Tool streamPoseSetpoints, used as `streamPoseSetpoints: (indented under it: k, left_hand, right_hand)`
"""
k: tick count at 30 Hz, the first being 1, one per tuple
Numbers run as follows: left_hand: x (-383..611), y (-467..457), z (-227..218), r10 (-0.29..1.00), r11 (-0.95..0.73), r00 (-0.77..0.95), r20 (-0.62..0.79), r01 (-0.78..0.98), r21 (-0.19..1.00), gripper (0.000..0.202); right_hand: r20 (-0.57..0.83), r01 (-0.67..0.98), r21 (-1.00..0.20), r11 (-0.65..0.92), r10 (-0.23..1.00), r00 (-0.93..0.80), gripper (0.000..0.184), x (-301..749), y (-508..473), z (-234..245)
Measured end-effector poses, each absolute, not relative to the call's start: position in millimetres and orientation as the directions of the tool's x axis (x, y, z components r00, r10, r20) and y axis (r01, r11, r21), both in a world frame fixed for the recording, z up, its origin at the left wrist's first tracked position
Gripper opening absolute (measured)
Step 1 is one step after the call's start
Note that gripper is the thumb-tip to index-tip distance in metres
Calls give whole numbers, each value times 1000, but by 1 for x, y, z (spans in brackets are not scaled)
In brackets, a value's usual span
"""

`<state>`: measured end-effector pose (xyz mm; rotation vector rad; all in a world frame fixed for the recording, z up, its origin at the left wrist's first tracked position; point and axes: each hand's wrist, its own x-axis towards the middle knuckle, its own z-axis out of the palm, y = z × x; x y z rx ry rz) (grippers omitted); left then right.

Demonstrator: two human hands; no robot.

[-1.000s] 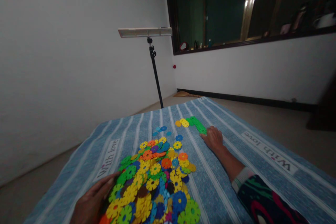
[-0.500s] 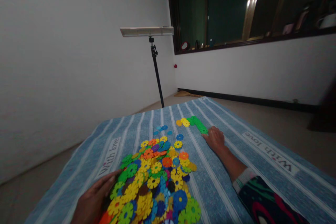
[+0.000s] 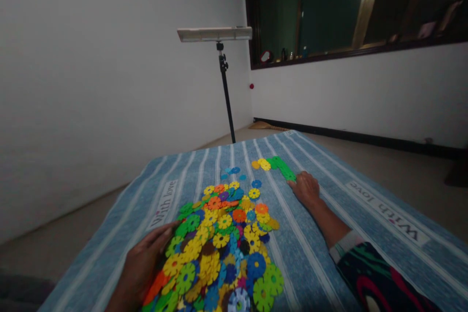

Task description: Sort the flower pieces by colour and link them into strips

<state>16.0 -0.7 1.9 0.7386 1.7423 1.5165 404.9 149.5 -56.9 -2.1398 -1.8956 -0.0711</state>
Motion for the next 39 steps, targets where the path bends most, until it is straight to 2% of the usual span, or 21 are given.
streamPoseSetpoints:
  k: [2, 7, 11, 14, 20, 28, 35, 39]
  left_hand:
    - [15, -2, -1, 826, 175, -530, -190, -78, 981, 33]
    - [16, -4, -7, 852, 116, -493, -178, -153, 981, 35]
    - [19, -5, -7, 847, 105, -500, -178, -172, 980, 37]
    - [19, -5, -9, 853, 91, -490, -176, -192, 977, 38]
    - [18, -6, -11, 856, 95, -489, -169, -172, 980, 38]
    - [18, -6, -12, 858, 106, -482, -178, -173, 979, 38]
    - [12, -5, -18, 874, 94, -469, -125, -89, 992, 39]
    - [11, -5, -19, 875, 86, -468, -120, -94, 992, 36]
  right_hand:
    - [226, 982, -165, -93, 965, 130, 40, 407, 146, -56]
    - [239, 986, -146, -84, 964, 118, 46, 411, 142, -56]
    - [306, 989, -142, -38, 949, 80, 46, 407, 140, -55]
    - [362, 986, -154, 67, 932, -7, 39, 397, 138, -54]
    - [439, 888, -248, 388, 862, -254, 26, 361, 126, -54]
    - [460, 706, -312, 635, 752, -473, 24, 321, 98, -51]
    - [420, 689, -291, 664, 736, -531, 22, 314, 91, -48]
    - [392, 736, -270, 620, 769, -504, 23, 320, 97, -52]
